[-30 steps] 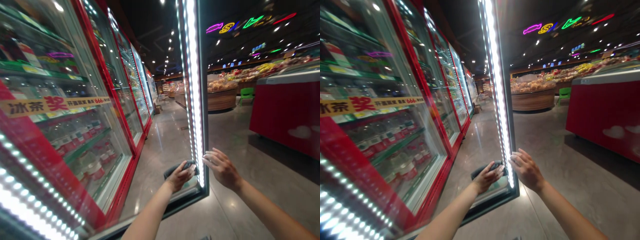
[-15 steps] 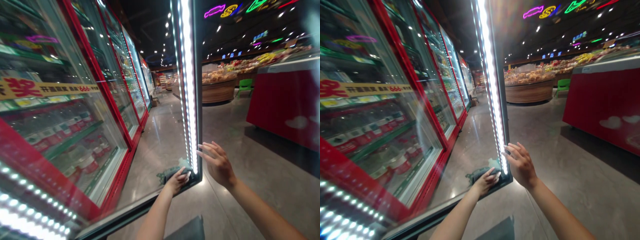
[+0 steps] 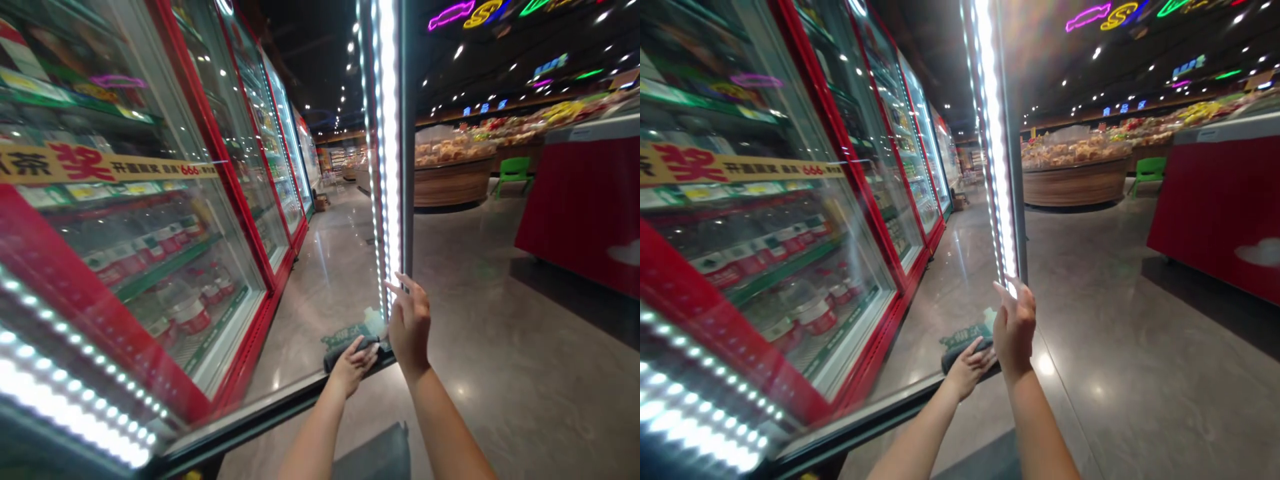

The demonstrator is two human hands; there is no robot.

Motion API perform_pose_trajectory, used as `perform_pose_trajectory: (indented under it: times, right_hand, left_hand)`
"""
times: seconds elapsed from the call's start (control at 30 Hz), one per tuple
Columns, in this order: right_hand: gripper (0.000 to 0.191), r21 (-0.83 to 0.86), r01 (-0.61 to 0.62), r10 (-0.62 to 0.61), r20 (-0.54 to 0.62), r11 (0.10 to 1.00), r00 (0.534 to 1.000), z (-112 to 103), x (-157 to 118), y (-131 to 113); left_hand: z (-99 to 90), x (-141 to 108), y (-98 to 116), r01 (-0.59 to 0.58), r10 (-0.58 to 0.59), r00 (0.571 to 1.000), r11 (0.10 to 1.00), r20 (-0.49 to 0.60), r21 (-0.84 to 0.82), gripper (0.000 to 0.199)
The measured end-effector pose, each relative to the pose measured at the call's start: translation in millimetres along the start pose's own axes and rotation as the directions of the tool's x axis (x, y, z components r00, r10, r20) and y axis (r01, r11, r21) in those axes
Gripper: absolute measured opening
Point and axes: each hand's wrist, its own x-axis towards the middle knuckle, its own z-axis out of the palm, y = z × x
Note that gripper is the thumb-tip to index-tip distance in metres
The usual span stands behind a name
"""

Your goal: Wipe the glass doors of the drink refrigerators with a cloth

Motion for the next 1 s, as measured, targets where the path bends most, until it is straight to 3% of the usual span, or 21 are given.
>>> perform_pose_trajectory:
  times: [0.1, 0.17, 0.23, 0.3, 0.37, 0.4, 0.47, 0.57, 0.63, 0.7, 0.77, 0.83, 0.9, 0.93, 1.0]
  right_hand:
    - [0.046, 0.008, -0.013, 0.012, 0.063, 1.0, 0.998, 3, -30, 3]
    - [0.046, -0.006, -0.031, 0.031, 0.066, 1.0, 0.997, 3, -42, 7]
    - [0.046, -0.015, -0.051, 0.052, 0.062, 0.999, 0.997, 3, -45, 9]
    - [0.046, -0.02, -0.05, 0.052, 0.085, 0.999, 0.995, 5, -45, 9]
    - [0.046, -0.028, -0.038, 0.041, 0.122, 0.999, 0.992, 6, -45, 7]
    - [0.046, -0.032, -0.034, 0.038, 0.133, 0.999, 0.99, 6, -45, 6]
    - [0.044, -0.033, -0.023, 0.028, 0.145, 0.999, 0.989, 7, -47, 2]
    - [0.046, -0.013, 0.028, -0.025, 0.188, 1.0, 0.982, 10, -51, -3]
    - [0.05, 0.007, 0.072, -0.072, 0.232, 0.997, 0.97, 13, -53, -9]
    - [0.054, 0.019, 0.105, -0.106, 0.279, 0.994, 0.954, 16, -55, -16]
    - [0.059, 0.031, 0.132, -0.135, 0.327, 0.991, 0.935, 20, -55, -26]
    - [0.065, 0.049, 0.162, -0.169, 0.368, 0.985, 0.914, 23, -54, -37]
    - [0.07, 0.068, 0.191, -0.202, 0.403, 0.979, 0.893, 26, -53, -48]
    - [0.073, 0.073, 0.203, -0.215, 0.419, 0.976, 0.882, 28, -52, -53]
    - [0.076, 0.076, 0.217, -0.228, 0.447, 0.973, 0.865, 30, -51, -60]
  left_hand:
    - [-10.2, -32, -19, -0.095, 0.094, 0.996, 0.995, 0.006, 0.034, 0.041]
    - [-38.3, -35, -50, -0.088, 0.09, 0.996, 0.994, -0.023, 0.071, 0.047]
    - [-78.5, -23, -86, 0.056, -0.028, 0.987, 0.983, -0.158, 0.173, 0.052]
    - [-116.7, -7, -115, 0.286, -0.23, 0.931, 0.942, -0.282, 0.177, 0.059]
    - [-136.6, 2, -128, 0.429, -0.355, 0.866, 0.889, -0.352, 0.16, 0.065]
    - [-136.4, 0, -126, 0.446, -0.369, 0.859, 0.88, -0.355, 0.165, 0.065]
    - [-116.2, -17, -108, 0.361, -0.29, 0.909, 0.908, -0.3, 0.213, 0.062]
    - [-61.1, -66, -61, 0.031, 0.012, 0.988, 0.962, -0.154, 0.272, 0.053]
    - [-32.8, -100, -34, -0.074, 0.113, 0.985, 0.962, -0.133, 0.264, 0.044]
    - [-24.4, -126, -24, -0.097, 0.136, 0.981, 0.962, -0.14, 0.256, 0.038]
    - [-37.1, -138, -33, -0.073, 0.113, 0.982, 0.966, -0.153, 0.249, 0.04]
    - [-64.2, -137, -58, -0.014, 0.055, 0.986, 0.969, -0.16, 0.247, 0.048]
    - [-94.4, -126, -86, 0.138, -0.093, 0.977, 0.962, -0.191, 0.237, 0.054]
    - [-106.5, -119, -97, 0.262, -0.211, 0.95, 0.94, -0.229, 0.219, 0.057]
    - [-118.1, -108, -105, 0.517, -0.453, 0.835, 0.841, -0.312, 0.162, 0.062]
